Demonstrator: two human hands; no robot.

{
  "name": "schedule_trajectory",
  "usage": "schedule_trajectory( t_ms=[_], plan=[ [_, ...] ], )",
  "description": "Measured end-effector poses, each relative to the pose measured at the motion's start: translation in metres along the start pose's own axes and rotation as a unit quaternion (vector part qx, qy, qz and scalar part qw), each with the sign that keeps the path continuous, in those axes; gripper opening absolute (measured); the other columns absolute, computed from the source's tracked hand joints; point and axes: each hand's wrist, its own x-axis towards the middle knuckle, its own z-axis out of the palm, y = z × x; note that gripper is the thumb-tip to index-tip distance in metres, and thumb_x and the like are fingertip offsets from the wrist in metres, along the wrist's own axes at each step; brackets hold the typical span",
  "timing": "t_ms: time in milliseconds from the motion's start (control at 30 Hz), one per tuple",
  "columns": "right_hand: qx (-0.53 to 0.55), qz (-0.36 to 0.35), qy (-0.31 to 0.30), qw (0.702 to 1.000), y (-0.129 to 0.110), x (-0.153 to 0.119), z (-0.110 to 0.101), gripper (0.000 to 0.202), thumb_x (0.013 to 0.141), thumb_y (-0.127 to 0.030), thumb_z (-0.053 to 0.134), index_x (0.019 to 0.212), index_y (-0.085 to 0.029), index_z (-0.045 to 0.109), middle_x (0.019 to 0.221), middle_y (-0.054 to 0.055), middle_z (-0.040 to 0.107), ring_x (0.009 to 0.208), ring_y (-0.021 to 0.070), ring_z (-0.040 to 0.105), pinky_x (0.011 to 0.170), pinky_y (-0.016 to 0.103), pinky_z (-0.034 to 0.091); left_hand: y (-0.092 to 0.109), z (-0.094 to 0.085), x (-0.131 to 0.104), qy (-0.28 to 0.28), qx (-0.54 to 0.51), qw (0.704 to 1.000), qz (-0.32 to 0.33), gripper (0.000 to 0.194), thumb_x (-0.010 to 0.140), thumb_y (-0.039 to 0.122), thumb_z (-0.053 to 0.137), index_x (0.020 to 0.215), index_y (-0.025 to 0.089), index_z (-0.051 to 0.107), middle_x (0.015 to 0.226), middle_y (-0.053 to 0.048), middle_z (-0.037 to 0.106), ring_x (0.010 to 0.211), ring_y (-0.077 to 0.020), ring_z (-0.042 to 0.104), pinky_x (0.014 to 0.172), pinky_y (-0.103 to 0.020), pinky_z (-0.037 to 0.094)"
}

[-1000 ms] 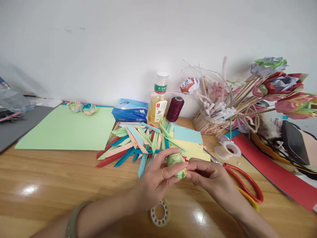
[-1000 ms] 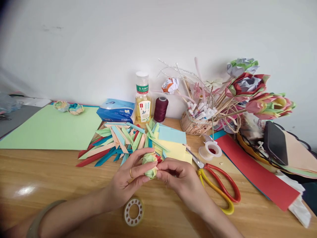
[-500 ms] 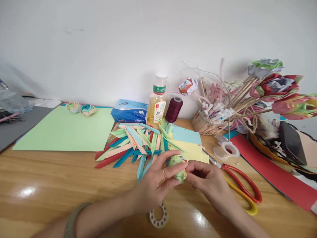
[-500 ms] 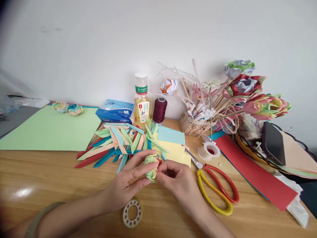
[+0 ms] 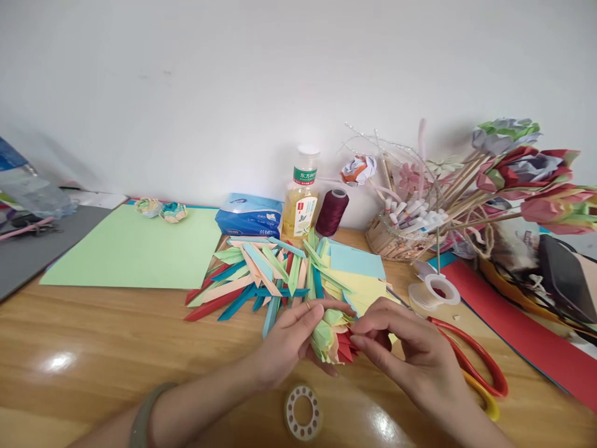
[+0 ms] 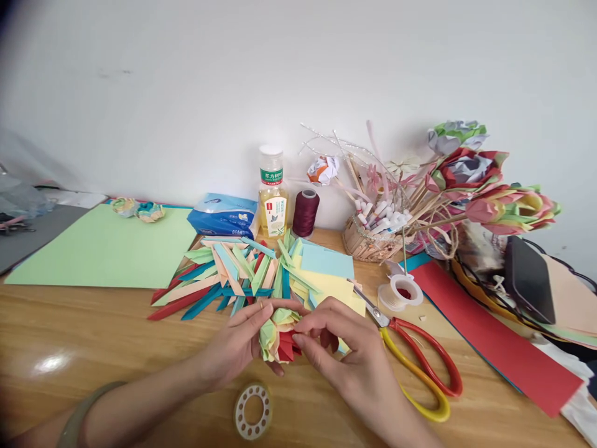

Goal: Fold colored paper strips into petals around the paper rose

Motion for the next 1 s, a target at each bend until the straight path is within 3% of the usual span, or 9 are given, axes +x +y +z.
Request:
schedule_trajectory(
  t_ms=[300, 467, 667, 900, 1000],
  plan=[
    [-0.035, 0.016, -0.020, 0.999, -0.005, 0.001, 0.000, 0.014, 0.081, -0.023, 0.062, 0.069, -0.020, 0.068, 0.061, 0.002, 0.061, 0.050, 0.0116, 0.052, 0.043, 0.021, 0.040, -0.004, 0.005, -0.001, 0.046, -0.009, 0.996, -0.071, 0.059, 0.062, 0.062, 0.069, 0.093, 0.011, 0.066, 0.062, -0.001, 0.062, 0.049, -0.0126, 0.059, 0.037, -0.023, 0.050],
    [-0.026, 0.054, -0.041, 0.997, -0.003, 0.002, 0.003, 0.021, 0.084, -0.028, 0.059, 0.065, -0.019, 0.063, 0.061, 0.001, 0.057, 0.052, 0.0115, 0.051, 0.046, 0.021, 0.040, -0.012, 0.000, 0.003, -0.009, -0.045, 0.997, -0.069, 0.056, 0.068, 0.064, 0.062, 0.088, 0.011, 0.063, 0.065, -0.002, 0.063, 0.052, -0.0133, 0.062, 0.040, -0.020, 0.047],
    [-0.007, 0.098, -0.068, 0.993, -0.002, -0.004, 0.007, 0.022, 0.084, -0.031, 0.057, 0.067, -0.019, 0.064, 0.062, 0.000, 0.056, 0.052, 0.0108, 0.047, 0.046, 0.021, 0.035, -0.013, -0.003, 0.001, -0.083, -0.039, 0.990, -0.108, 0.076, 0.079, 0.074, 0.028, 0.089, 0.008, 0.063, 0.063, -0.008, 0.063, 0.052, -0.0149, 0.059, 0.041, -0.024, 0.048],
    [0.078, 0.150, -0.064, 0.983, -0.004, -0.004, 0.013, 0.024, 0.083, -0.033, 0.058, 0.063, -0.018, 0.057, 0.059, -0.002, 0.053, 0.053, 0.0109, 0.045, 0.047, 0.021, 0.035, -0.012, 0.000, -0.001, -0.056, 0.035, 0.992, -0.108, 0.069, 0.069, 0.076, 0.047, 0.068, 0.008, 0.060, 0.055, -0.006, 0.060, 0.037, -0.0106, 0.054, 0.033, -0.019, 0.044],
    [0.109, 0.161, -0.038, 0.980, 0.001, -0.004, 0.012, 0.024, 0.082, -0.036, 0.061, 0.065, -0.019, 0.056, 0.057, -0.004, 0.049, 0.052, 0.0105, 0.043, 0.047, 0.021, 0.035, -0.008, 0.001, 0.000, -0.040, 0.019, 0.993, -0.113, 0.066, 0.073, 0.072, 0.046, 0.082, 0.008, 0.061, 0.055, -0.005, 0.061, 0.036, -0.0099, 0.053, 0.033, -0.019, 0.045]
  ],
)
